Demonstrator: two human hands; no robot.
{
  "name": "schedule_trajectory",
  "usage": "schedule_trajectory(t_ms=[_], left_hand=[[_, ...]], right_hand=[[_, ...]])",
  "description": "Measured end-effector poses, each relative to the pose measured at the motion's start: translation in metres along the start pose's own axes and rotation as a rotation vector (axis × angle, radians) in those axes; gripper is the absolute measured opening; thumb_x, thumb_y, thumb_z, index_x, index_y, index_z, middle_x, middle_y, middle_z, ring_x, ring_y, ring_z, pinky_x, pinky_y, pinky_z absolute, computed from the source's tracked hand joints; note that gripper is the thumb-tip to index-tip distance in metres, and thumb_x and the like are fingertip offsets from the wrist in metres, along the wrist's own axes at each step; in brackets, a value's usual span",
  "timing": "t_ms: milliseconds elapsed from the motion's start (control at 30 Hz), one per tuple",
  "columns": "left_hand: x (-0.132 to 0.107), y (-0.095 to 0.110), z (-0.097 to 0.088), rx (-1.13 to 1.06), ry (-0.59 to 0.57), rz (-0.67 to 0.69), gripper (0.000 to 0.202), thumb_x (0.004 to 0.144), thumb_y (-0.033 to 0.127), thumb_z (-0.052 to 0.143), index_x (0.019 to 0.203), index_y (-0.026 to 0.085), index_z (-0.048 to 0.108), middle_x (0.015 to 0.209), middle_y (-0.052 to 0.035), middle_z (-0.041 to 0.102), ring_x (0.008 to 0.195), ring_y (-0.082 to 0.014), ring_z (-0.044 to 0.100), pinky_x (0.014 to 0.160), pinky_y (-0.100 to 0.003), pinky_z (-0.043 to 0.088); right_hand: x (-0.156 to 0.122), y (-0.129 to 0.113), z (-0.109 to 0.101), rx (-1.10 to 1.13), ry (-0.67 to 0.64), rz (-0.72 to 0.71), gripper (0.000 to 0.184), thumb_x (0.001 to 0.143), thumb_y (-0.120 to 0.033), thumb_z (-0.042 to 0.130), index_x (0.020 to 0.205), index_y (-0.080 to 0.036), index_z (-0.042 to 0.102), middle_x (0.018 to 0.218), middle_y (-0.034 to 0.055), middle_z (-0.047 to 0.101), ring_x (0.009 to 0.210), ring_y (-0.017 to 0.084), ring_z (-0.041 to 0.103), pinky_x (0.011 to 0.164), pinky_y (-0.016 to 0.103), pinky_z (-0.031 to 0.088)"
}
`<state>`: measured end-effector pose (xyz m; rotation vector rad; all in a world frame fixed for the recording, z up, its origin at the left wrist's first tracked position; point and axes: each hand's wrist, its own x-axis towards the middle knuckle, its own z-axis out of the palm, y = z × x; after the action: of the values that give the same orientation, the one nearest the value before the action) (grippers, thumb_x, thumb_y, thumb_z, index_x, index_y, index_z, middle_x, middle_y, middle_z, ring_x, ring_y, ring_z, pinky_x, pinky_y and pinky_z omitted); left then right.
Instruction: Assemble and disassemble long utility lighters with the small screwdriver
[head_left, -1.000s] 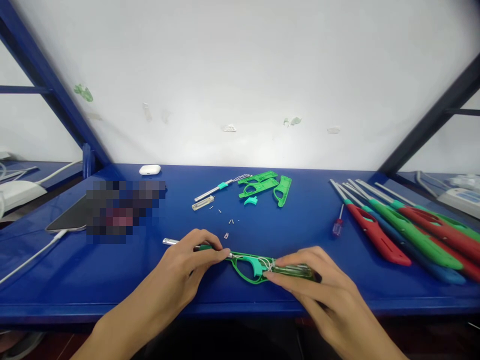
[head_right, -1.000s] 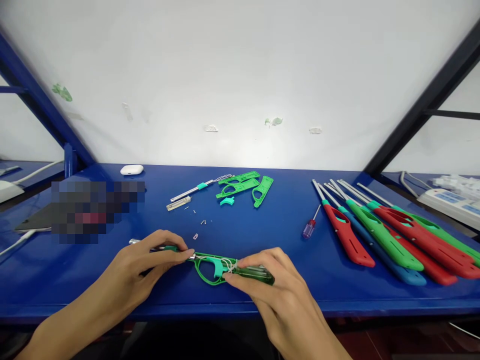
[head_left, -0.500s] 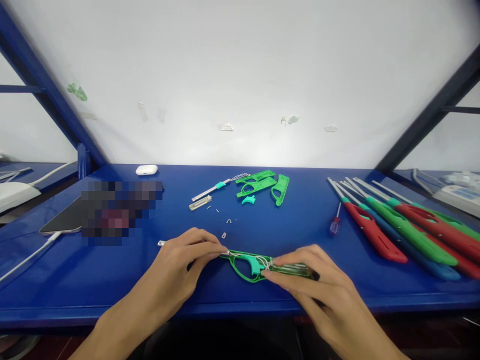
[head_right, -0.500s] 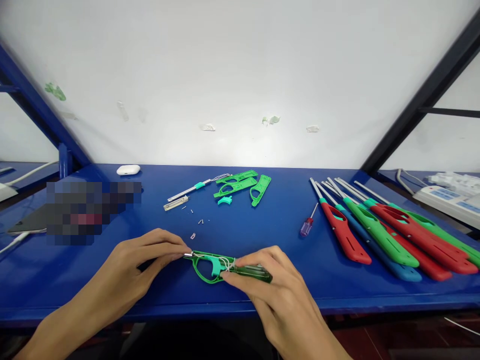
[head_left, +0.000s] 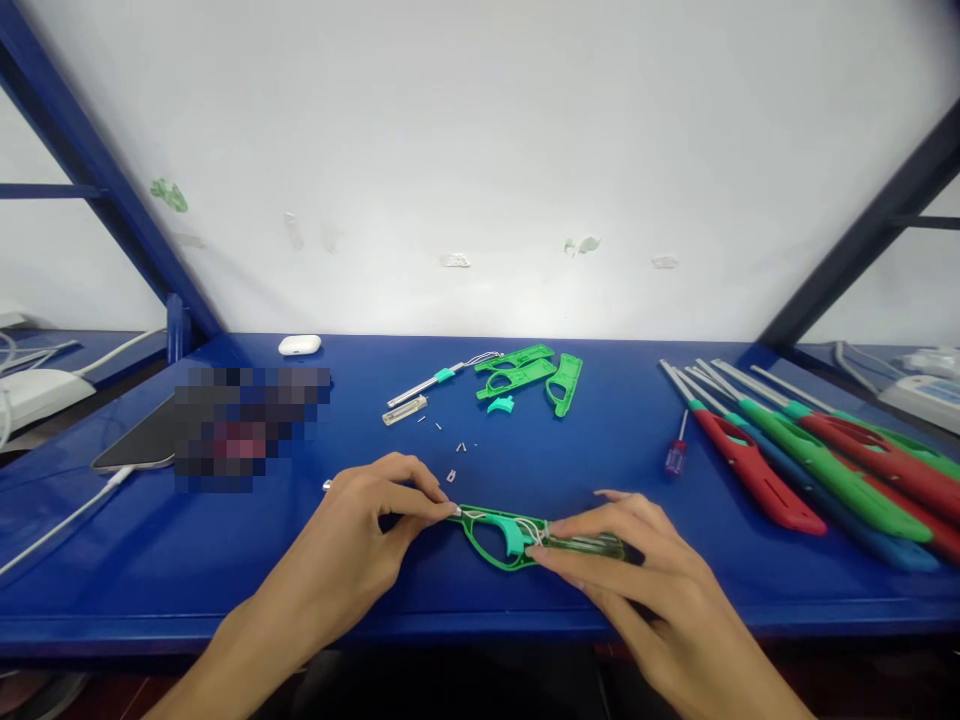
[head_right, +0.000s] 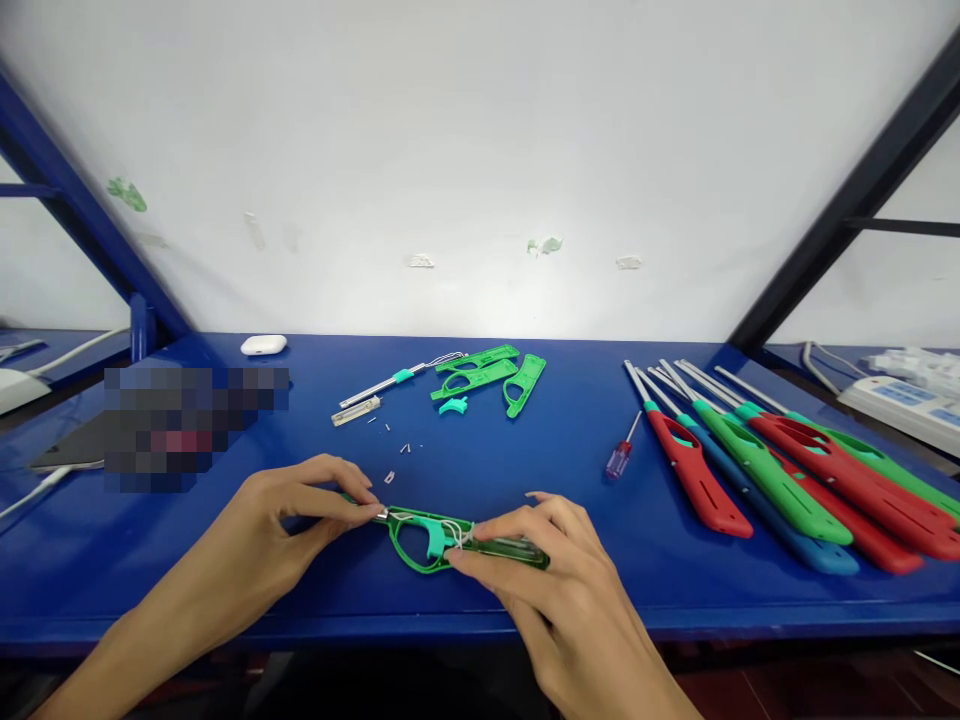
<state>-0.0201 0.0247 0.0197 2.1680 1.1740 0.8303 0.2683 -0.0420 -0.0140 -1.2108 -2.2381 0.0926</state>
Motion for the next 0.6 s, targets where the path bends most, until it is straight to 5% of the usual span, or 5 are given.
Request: schedule_trajectory(t_ms=[200,600], left_hand=[[0.0047,0.0075,0.0004,-0.057,-0.057,-0.129,0.028,0.099,0.023,0.064,0.084,0.035,0.085,0.099,0.0039,0.077,0.091,-0.0165,0.074,0.081,-0.027,0.055],[-0.0032,0.011,0.0062,-0.151,0.07,-0.118,0.025,0.095,0.023,0.066,0.08,0.032,0.084,0.091,0.0016,0.077,0.083,-0.0175,0.074,0.074,-0.027,0.056]], right_hand=[[-0.0015,0.0018,0.001,0.004,0.021,0.01,0.041,0.107,-0.021,0.055,0.133,-0.048,0.07,0.119,-0.0026,0.074,0.108,0.022,0.068,0.113,0.055,0.044],[0.0017,0.0058,-0.0011,-0.023,0.019,-0.038,0.045,0.103,-0.021,0.061,0.138,-0.047,0.068,0.118,-0.0008,0.077,0.104,0.023,0.072,0.107,0.054,0.053]])
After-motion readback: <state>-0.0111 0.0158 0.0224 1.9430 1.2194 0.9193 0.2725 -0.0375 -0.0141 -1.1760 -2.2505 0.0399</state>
